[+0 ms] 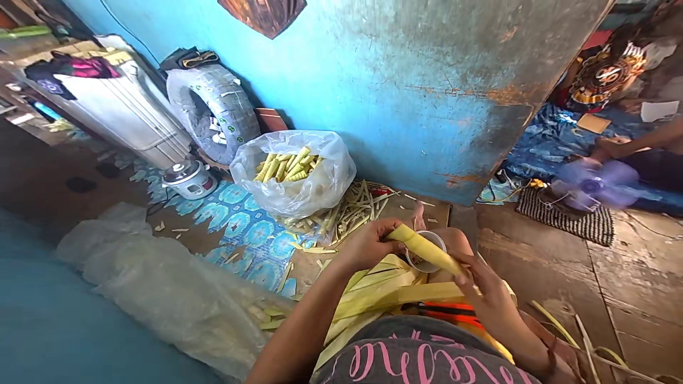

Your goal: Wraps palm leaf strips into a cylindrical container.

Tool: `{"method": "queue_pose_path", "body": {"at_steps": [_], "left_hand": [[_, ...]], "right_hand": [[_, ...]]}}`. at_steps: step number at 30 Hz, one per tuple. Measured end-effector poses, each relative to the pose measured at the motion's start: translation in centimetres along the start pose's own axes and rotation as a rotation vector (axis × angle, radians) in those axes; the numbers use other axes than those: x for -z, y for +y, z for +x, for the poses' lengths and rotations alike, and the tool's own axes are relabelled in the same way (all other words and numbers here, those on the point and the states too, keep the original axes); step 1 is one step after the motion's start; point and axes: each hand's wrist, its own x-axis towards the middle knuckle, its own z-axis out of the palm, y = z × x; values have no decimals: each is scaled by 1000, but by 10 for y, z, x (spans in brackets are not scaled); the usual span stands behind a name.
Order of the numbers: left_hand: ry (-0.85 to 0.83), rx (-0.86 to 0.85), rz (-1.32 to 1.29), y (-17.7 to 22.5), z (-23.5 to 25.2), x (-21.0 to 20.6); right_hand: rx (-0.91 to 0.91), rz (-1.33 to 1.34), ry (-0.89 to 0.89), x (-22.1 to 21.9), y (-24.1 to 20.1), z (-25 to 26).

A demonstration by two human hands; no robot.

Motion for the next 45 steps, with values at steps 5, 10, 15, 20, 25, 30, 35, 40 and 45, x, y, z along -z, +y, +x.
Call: {"method": "queue_pose_path", "body": {"at_steps": [5,10,15,20,25,30,35,40,45], "left_hand": [[-41,-23,31,1,-2,6],[3,0,8,5,0,7],[-57,-59,-1,5,1,10],[2,-9,-11,7,2,9],[-20,-35,-48,4,3,9],[52,-19,-90,7,3,9],[8,-46,-124,7,3,11],[94,-26,-120,5,7,11],[28,-72,-184,4,7,13]], "right_hand": [[-612,645,-70,0,-17,4],[64,-84,-9,-3,0,-3],[-583,692,-55,1,-19,-1],[92,-95,31,-1,2,-8],[-504,633,-62,2,-16,-5],[125,-102,36,-1,5,-8],[-418,535,-87,3,-19,-5],[247,-253,49,0,1,-5],[-474,645,-123,4,-21,-2]]}}
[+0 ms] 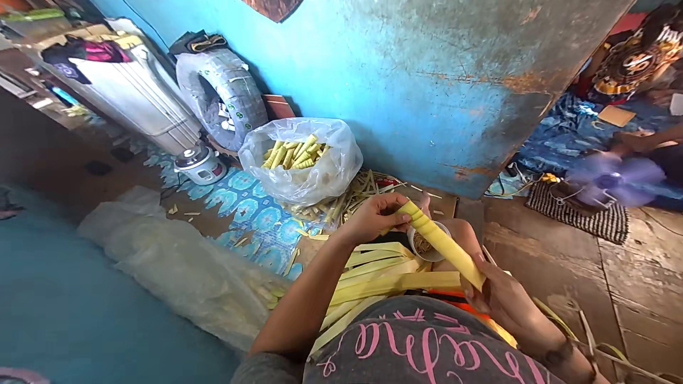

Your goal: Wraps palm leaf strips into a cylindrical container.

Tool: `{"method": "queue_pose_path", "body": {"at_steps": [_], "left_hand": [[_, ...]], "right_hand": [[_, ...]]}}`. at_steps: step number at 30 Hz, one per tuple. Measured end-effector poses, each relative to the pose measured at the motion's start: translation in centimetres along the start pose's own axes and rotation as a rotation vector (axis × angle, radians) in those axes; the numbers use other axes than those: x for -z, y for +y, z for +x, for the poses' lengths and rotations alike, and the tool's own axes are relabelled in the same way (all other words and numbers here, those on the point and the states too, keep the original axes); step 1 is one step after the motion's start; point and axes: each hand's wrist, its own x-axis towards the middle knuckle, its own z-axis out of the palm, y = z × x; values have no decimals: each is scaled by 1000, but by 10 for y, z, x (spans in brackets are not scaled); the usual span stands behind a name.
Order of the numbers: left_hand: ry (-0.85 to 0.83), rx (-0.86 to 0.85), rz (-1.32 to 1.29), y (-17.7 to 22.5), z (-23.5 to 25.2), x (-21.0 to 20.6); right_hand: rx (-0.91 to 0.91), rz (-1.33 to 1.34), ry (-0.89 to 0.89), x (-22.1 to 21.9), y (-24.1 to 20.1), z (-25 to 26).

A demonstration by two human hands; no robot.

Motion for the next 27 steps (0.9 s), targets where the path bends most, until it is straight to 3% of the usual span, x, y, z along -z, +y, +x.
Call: {"method": "queue_pose_path", "body": {"at_steps": [1,4,6,11,15,23,27], "left_hand": [[20,6,3,0,1,-1],[107,33,27,-2,3,-2],[109,30,23,-3,3,-3],[46,15,21,-6,3,-2],[16,-4,-6,-10,3,0],[-5,-60,-99,-8,0,-1],[-3,-58,-99,-5,-2,-3]], "right_hand": [[123,-150,21,1,3,0],[738,-960,149,10,18,8],[874,-1138,195,15,22,12],[477,-538,4,16,16,3],[258,-266,-17,15,8,-2],[1,128,-150,16,0,-6],[-28,129,-174,17,3,-4]]}}
